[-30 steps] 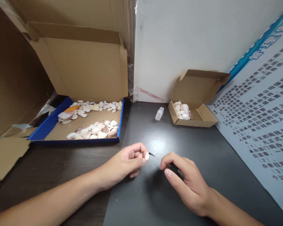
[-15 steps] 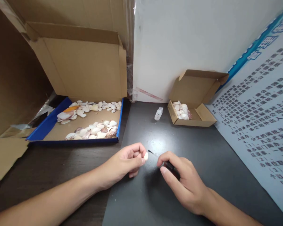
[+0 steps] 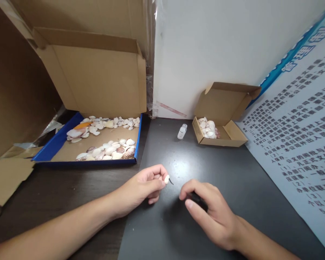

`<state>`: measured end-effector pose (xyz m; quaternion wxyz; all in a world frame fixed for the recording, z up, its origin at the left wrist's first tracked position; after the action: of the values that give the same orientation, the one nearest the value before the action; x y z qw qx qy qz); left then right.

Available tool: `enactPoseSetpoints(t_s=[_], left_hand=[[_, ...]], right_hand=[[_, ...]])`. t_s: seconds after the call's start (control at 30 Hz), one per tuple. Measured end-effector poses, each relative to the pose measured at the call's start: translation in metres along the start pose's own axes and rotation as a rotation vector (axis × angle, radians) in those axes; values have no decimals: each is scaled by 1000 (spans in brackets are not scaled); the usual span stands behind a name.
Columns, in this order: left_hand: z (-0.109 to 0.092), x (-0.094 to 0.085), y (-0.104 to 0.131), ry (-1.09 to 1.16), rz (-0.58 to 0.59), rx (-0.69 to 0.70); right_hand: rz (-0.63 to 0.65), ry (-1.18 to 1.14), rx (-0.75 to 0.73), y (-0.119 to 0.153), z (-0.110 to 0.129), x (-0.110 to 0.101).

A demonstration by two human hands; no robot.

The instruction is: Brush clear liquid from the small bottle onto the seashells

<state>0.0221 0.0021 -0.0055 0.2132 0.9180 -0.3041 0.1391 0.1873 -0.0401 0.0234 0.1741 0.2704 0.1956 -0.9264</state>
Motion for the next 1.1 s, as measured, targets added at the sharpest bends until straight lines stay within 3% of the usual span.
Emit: enactPoseSetpoints(t_s=[0.07,0.2,0.47,0.63,0.83,1.0,1.1], left_hand=[[1,-1,0,11,2,-4],[1,-1,0,4,9,-9],[-1,0,-1,-47,5,21],[0,-1,-1,-41,2,12],[0,-1,-1,-38,4,12],[-1,0,0,-36,-2,18],[-1,0,0,-39,-11,14]], right_hand=[[37,20,-6,0,1,2],[44,52,160,-2,-7,2],[29,10,-44,3,1,0],[-23,27,110,-2,-8,-3],[31,-54,-6,0,-1,-2],[-26,-34,172,-2,-10,-3],[-17,-81,156,-3,-10,-5]])
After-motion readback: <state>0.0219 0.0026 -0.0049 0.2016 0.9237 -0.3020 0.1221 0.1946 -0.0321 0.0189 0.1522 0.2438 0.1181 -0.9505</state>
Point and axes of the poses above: each hand's wrist, its own y-axis away from the middle knuckle, its own x-axis out of the palm, z = x × y, the point moved 4 cm from there along -y, towards the middle knuckle, and after that the axes turned 4 degrees about -z, right-handed, at the moved point
